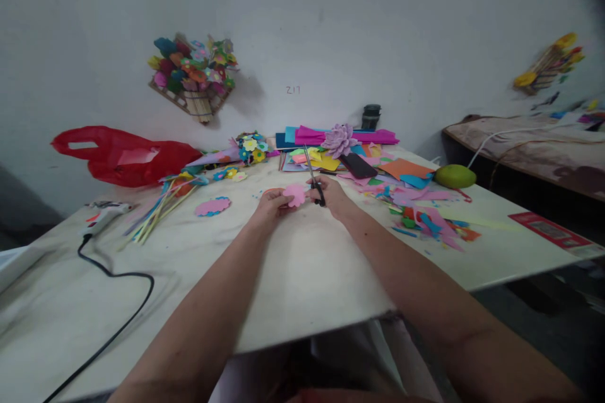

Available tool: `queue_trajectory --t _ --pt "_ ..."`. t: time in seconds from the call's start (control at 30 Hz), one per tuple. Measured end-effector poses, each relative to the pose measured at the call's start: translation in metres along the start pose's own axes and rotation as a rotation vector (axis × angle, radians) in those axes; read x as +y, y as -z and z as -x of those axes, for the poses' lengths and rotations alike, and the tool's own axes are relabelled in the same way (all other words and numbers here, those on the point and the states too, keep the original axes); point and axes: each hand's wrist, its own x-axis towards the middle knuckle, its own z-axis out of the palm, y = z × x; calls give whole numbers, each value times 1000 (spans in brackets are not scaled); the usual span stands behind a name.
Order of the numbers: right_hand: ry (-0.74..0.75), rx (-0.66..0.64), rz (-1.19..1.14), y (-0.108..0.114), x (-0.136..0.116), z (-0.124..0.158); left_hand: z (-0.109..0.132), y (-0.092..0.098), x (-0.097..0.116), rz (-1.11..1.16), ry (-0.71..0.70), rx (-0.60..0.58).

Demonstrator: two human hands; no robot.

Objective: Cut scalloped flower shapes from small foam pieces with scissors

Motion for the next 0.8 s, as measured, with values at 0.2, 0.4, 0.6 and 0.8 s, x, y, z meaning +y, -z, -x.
queue_trajectory --t 0.2,0.4,0.6,0.8 --pt "-42 -2 -26 8 -3 0 0 0 0 18 -17 0" --pt "-68 -39 9 17 -4 -4 0 0 0 -15 -23 -31" --pt "-124 -131 41 21 -2 -5 -1 3 -2 -20 -15 -56" --pt "-127 -243 -72 24 -1 -4 -1 4 -2 -18 10 -78"
